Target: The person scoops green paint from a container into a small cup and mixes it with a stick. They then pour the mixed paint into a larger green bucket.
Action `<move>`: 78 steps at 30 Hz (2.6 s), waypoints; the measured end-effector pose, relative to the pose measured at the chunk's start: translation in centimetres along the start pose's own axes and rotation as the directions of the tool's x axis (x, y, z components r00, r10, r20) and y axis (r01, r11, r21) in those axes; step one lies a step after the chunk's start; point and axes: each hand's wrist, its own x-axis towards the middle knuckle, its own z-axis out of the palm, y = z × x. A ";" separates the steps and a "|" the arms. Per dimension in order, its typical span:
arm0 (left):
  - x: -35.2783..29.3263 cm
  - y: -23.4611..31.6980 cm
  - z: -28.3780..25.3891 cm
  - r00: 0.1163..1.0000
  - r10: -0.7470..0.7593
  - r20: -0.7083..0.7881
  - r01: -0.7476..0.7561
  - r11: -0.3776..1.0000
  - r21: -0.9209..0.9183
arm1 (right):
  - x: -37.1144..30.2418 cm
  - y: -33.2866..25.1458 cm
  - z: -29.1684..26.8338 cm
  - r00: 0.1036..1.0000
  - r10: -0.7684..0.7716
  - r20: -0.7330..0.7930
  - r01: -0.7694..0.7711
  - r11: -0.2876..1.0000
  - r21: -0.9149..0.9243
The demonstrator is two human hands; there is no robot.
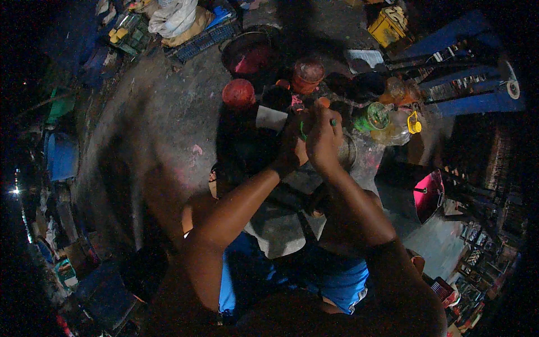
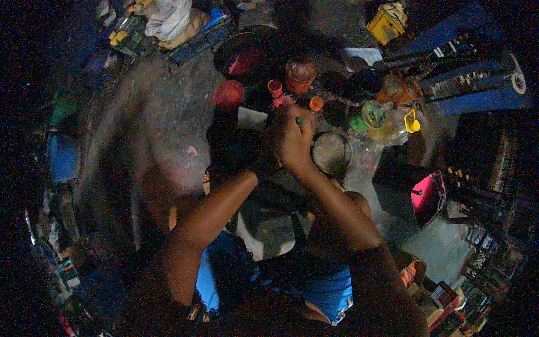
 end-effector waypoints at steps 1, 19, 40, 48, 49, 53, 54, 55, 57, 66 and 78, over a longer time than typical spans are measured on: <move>-0.8 -2.0 0.1 0.970 -0.214 0.112 0.226 0.969 -0.103 | -0.2 -0.7 1.4 0.997 0.042 -0.060 -0.040 0.999 0.031; -0.1 -2.8 2.8 0.901 -0.327 0.285 0.382 0.286 -0.879 | 4.7 3.5 -7.5 0.922 -0.255 0.290 0.366 0.816 -0.448; 0.9 -0.9 2.1 0.994 -0.108 -0.010 0.096 0.922 -0.375 | 3.9 6.7 -9.9 0.921 -0.305 0.243 0.388 0.784 -0.485; 1.4 1.4 1.7 0.992 -0.035 -0.122 0.000 0.960 -0.280 | 4.9 5.8 -5.5 0.632 -0.605 0.485 0.740 0.286 -0.608; 1.6 0.8 1.7 0.993 -0.001 -0.116 -0.025 0.975 -0.219 | 5.3 6.1 -5.1 0.707 -0.528 0.470 0.697 0.408 -0.590; 0.2 -3.2 2.1 0.997 -0.077 0.011 0.077 0.990 -0.119 | 5.4 4.8 -6.5 0.572 -0.599 0.560 0.790 0.220 -0.572; -0.2 -4.1 2.2 0.986 -0.158 0.053 0.166 0.964 -0.208 | 4.9 4.6 -7.0 0.648 -0.533 0.545 0.750 0.318 -0.581; -0.2 -4.5 2.3 0.953 -0.275 0.130 0.304 0.848 -0.434 | 4.5 4.4 -7.8 0.714 -0.464 0.524 0.697 0.403 -0.593; 0.0 -3.5 2.0 0.954 -0.268 0.133 0.298 0.809 -0.506 | 3.6 5.5 -9.7 0.853 -0.259 0.453 0.510 0.596 -0.621; 1.8 1.4 1.3 0.998 -0.041 -0.044 0.024 0.948 -0.317 | 5.2 5.0 -5.3 0.570 -0.653 0.498 0.777 0.233 -0.584; 0.9 1.7 0.5 0.993 0.003 -0.118 -0.015 0.994 -0.107 | 2.8 1.7 -6.6 0.956 0.133 0.263 -0.088 0.980 -0.177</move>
